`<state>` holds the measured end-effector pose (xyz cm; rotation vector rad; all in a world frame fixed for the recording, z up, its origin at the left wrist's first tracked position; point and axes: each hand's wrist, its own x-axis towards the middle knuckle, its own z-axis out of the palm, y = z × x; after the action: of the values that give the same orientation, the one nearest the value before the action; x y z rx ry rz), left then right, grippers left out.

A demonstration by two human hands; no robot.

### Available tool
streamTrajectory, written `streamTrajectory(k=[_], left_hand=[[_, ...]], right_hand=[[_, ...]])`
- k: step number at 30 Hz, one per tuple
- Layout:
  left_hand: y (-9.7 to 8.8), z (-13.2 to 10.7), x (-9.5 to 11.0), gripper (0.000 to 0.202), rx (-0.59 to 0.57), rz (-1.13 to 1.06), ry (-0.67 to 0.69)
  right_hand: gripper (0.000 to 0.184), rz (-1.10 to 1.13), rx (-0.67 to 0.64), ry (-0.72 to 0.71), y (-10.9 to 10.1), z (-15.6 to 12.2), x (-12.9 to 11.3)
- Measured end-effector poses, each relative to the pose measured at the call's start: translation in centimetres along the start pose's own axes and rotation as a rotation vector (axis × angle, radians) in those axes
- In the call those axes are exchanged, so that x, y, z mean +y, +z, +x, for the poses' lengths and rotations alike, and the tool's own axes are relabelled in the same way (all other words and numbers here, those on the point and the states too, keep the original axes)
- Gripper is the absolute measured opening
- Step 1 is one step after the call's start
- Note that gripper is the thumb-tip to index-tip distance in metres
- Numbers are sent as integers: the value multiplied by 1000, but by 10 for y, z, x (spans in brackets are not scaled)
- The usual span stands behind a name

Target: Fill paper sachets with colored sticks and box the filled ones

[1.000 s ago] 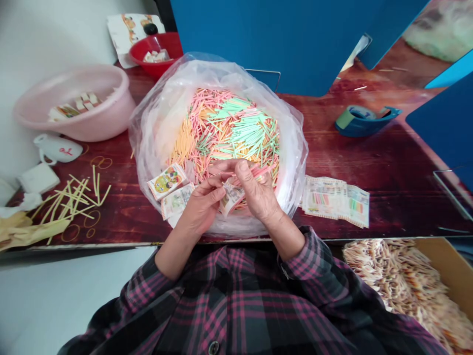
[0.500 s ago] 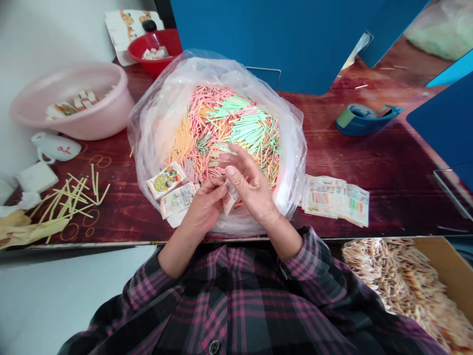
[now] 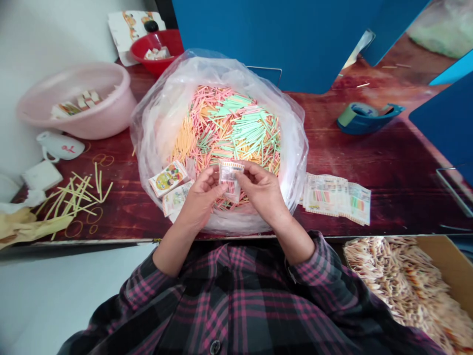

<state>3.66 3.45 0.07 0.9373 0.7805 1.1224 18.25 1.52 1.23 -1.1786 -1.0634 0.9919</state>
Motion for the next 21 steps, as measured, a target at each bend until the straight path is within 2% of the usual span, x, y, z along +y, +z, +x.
streamTrajectory(k=[2, 5, 10, 13, 16, 17, 21], left_hand=[[0, -1, 1, 34, -17, 54, -29], [0, -3, 0, 22, 20, 115, 18], [0, -4, -4, 20, -1, 209, 109], [-6, -7, 1, 30, -30, 326, 160], [-23, -15, 17, 35, 20, 524, 260], [-31, -19, 24, 32, 57, 635, 298], [-72, -32, 42, 17, 127, 1121, 514]], right_hand=[[29, 33, -29, 8, -1, -1, -3], [27, 30, -42, 39, 0, -2, -3], [27, -35, -52, 62, 8, -6, 4], [25, -104, -42, 28, 2, -11, 2], [20, -167, 65, -22, -29, -16, -10], [20, -185, 126, -42, -46, -18, -14], [41, -377, 411, -141, -126, -20, -18]])
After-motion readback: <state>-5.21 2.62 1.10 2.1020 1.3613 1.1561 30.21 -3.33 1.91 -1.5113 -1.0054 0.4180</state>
